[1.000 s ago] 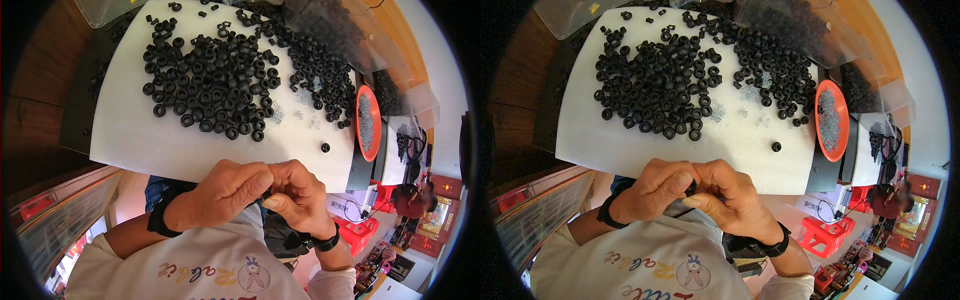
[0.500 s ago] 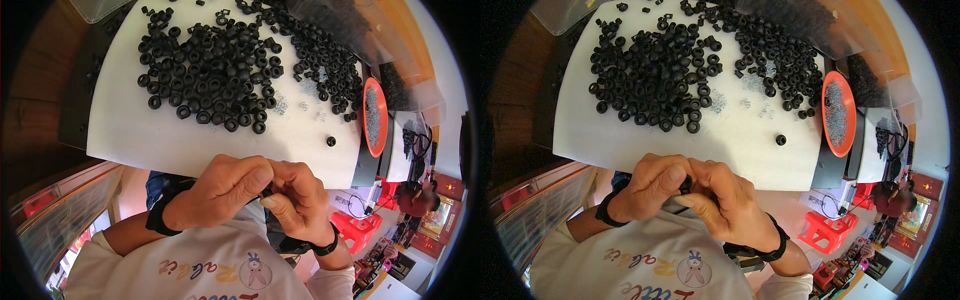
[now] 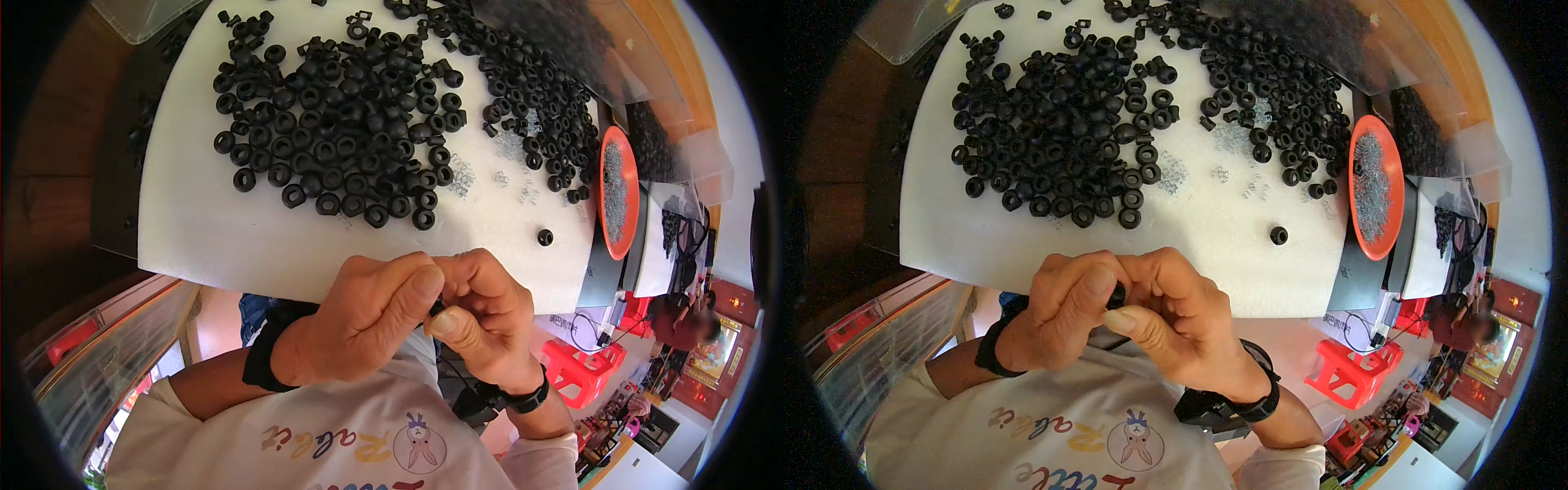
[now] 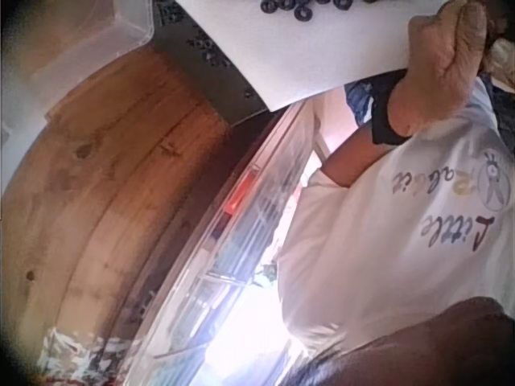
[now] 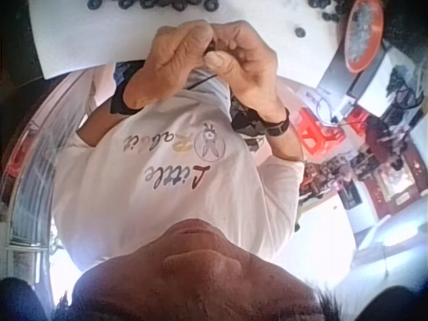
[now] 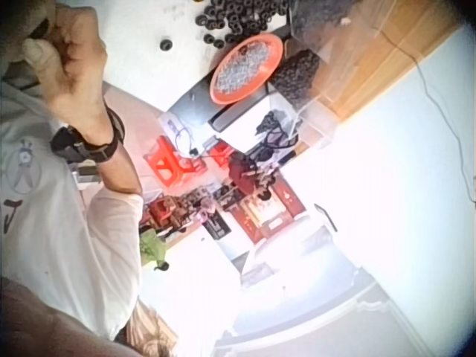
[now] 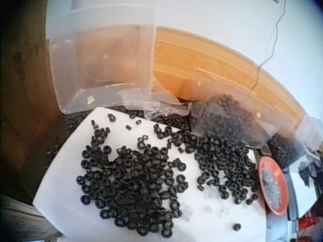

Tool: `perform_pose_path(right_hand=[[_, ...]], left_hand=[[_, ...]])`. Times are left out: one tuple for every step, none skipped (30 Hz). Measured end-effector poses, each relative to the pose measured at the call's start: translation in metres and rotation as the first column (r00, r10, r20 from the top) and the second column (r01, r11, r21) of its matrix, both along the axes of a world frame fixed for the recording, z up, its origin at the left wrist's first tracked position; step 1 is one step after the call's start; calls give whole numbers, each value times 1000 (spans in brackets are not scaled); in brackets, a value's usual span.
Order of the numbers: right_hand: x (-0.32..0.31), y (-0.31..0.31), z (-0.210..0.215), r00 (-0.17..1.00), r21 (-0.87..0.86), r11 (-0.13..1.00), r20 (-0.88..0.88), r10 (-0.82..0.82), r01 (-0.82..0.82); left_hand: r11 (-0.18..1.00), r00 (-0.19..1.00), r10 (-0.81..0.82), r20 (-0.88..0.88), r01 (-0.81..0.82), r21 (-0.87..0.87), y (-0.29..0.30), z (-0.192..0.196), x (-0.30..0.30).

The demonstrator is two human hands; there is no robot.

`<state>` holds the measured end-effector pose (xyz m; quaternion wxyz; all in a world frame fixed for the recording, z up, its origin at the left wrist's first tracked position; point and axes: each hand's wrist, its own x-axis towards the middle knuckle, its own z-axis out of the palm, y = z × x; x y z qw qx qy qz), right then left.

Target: Assembling small plastic and metal components by hand.

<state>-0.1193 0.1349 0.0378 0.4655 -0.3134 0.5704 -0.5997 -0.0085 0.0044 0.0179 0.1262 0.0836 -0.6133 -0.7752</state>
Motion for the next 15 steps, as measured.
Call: perform_pose_path(right_hand=[[-2,0,1,1000,-1,1000,-2,-2,2],[-6,1,3,998,23,999,-51,45,-44],[-8,2,6,991,49,995,-99,93,-88],[-8,1,8,991,48,995,-100,95,-90],[-7,0,10,966,37,995,-239,96,-90],[-7,-1,13,923,25,995,-373,94,-92],[-9,-3,15,924,24,995,-371,95,-93],[-12,-4,18,852,48,993,-511,114,-104],[-13,-5,19,758,73,991,-638,133,-112],[-13,-6,19,756,71,991,-642,129,-110],[-12,-7,17,704,39,994,-703,103,-107],[-12,-8,16,647,7,994,-759,75,-107],[-12,-8,16,645,4,994,-761,73,-108],[-12,-9,17,613,-16,993,-787,61,-119],[-12,-9,17,581,-35,991,-813,48,-131]], left_hand=[[1000,1000,-2,-2,2,-1,-1,-2,1],[999,999,-34,6,34,-21,-2,-4,2],[997,998,-66,14,66,-41,-3,-7,3],[997,998,-63,14,64,-42,-1,-8,3],[999,999,-38,-28,39,20,1,-8,3],[997,998,-10,-68,15,82,3,-8,2],[997,998,-9,-66,14,81,3,-7,2],[991,998,-9,-58,17,135,2,-4,1],[982,999,-9,-51,18,189,2,-3,1],[982,998,-11,-55,21,187,1,-3,1],[973,1000,-17,-12,19,231,1,-4,2],[962,999,-24,31,15,274,0,-4,2],[962,999,-23,29,14,271,1,-5,3],[960,999,-22,23,14,278,1,-5,4],[958,1000,-21,17,15,286,1,-5,4]])
